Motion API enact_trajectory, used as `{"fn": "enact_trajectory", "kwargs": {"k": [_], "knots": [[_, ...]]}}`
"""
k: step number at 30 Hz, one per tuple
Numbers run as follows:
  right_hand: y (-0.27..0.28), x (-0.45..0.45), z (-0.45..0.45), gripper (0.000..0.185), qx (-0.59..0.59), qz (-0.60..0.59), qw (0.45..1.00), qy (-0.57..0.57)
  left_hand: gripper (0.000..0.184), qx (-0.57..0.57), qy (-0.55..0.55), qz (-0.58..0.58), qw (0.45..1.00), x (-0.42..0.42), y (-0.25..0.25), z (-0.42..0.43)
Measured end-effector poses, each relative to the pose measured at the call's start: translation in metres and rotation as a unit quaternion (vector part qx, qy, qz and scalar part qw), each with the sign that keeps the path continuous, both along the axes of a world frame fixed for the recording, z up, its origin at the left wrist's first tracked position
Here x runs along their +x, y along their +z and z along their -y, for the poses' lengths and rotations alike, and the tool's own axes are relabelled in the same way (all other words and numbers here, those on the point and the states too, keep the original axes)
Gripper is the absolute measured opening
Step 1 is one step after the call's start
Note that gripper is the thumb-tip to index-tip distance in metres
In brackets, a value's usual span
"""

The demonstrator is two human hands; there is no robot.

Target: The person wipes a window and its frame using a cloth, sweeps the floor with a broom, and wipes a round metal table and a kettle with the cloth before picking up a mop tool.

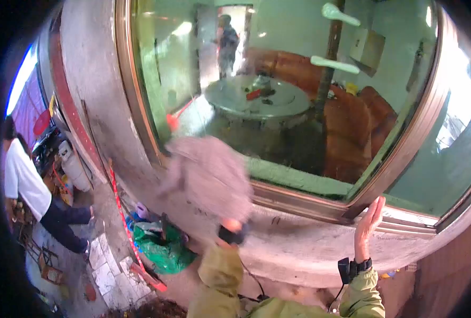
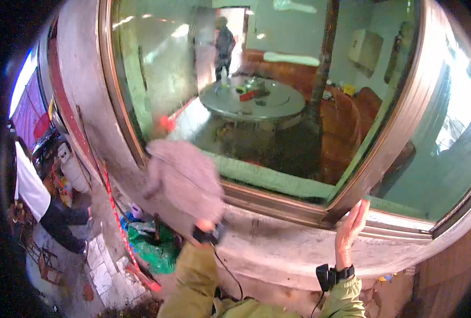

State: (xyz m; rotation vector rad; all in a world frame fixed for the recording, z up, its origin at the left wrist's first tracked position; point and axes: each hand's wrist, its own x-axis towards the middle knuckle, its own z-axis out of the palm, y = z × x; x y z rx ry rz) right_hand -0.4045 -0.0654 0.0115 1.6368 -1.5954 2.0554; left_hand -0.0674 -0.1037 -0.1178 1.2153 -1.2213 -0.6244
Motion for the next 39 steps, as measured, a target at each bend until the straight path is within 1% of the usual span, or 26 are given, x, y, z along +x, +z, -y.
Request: {"fn": "enact_trajectory", "kwargs": {"k": [3,4,5,7,9,11,12,14,15,16,18,21,23,25,27,29,30,31,32,33,34,35,37,39], "knots": [[0.001,0.006,0.003,0.018,-0.037,-0.015,0.999,-0.001,0.032,-0.052,-0.097,0.034,0.993,-0.107,0.017,-0.039],[-0.007,-0.008,-0.001,0.039,0.110,0.006,0.994,-0.012,0.032,-0.075,-0.123,0.050,0.988,-0.128,0.026,-0.048],[-0.005,-0.008,0.000,0.035,0.112,-0.013,0.994,0.004,0.032,-0.100,-0.153,0.065,0.981,-0.147,0.039,-0.056],[0.007,0.007,-0.001,0.020,-0.011,-0.044,0.999,0.026,0.031,-0.136,-0.192,0.112,0.965,-0.155,0.064,-0.064],[-0.001,0.002,0.002,0.019,-0.024,-0.068,0.997,0.038,0.031,-0.167,-0.199,0.157,0.953,-0.145,0.086,-0.063],[0.002,0.003,-0.001,0.024,-0.034,-0.072,0.994,0.073,0.031,-0.188,-0.185,0.189,0.946,-0.127,0.102,-0.054],[-0.001,0.000,-0.001,0.026,-0.012,-0.087,0.994,0.068,0.031,-0.197,-0.168,0.207,0.944,-0.117,0.112,-0.045],[-0.005,0.000,0.000,0.026,-0.034,-0.095,0.992,0.071,0.031,-0.211,-0.113,0.243,0.940,-0.088,0.134,-0.026],[-0.006,0.000,0.001,0.026,-0.053,-0.098,0.992,0.063,0.031,-0.217,-0.071,0.265,0.937,-0.066,0.148,-0.015],[-0.007,-0.002,0.000,0.026,-0.038,-0.087,0.992,0.082,0.031,-0.220,-0.015,0.291,0.931,-0.042,0.164,-0.001],[-0.008,-0.003,-0.001,0.026,-0.042,-0.094,0.991,0.080,0.031,-0.223,0.102,0.342,0.907,0.019,0.203,0.027],[-0.012,-0.004,0.000,0.028,-0.050,-0.102,0.990,0.085,0.030,-0.225,0.268,0.341,0.873,0.125,0.267,0.052],[-0.018,-0.003,0.003,0.028,-0.066,-0.112,0.990,0.055,0.030,-0.214,0.335,0.317,0.861,0.184,0.298,0.054],[-0.020,-0.003,0.001,0.029,-0.051,-0.099,0.992,0.062,0.030,-0.196,0.362,0.288,0.864,0.214,0.293,0.049],[-0.024,0.001,0.003,0.030,-0.045,-0.078,0.994,0.069,0.030,-0.181,0.363,0.265,0.875,0.211,0.264,0.038],[-0.031,0.001,0.006,0.032,-0.049,-0.100,0.994,-0.004,0.030,-0.154,0.332,0.236,0.900,0.179,0.200,0.021],[-0.037,0.000,0.006,0.033,-0.020,-0.095,0.995,-0.011,0.030,-0.141,0.308,0.227,0.913,0.158,0.174,0.013],[-0.044,-0.006,0.016,0.033,-0.061,-0.051,0.996,0.041,0.030,-0.122,0.277,0.218,0.928,0.127,0.143,0.002],[-0.028,0.002,0.008,0.033,-0.040,-0.049,0.995,0.072,0.029,-0.113,0.244,0.207,0.941,0.094,0.120,-0.008],[-0.011,0.006,-0.006,0.033,-0.017,-0.056,0.993,0.104,0.029,-0.109,0.208,0.199,0.951,0.064,0.110,-0.016],[-0.011,0.009,-0.013,0.034,0.009,-0.024,0.997,0.069,0.029,-0.110,0.160,0.193,0.962,0.030,0.102,-0.018],[-0.013,0.012,-0.009,0.042,-0.043,-0.058,0.997,0.033,0.029,-0.118,0.115,0.196,0.967,0.000,0.101,-0.021],[-0.007,0.017,-0.012,0.041,-0.044,-0.073,0.996,0.039,0.029,-0.151,0.040,0.213,0.964,-0.041,0.111,-0.022],[-0.001,0.017,-0.013,0.040,-0.061,-0.094,0.993,0.029,0.029,-0.185,-0.005,0.238,0.953,-0.065,0.129,-0.026]]}}
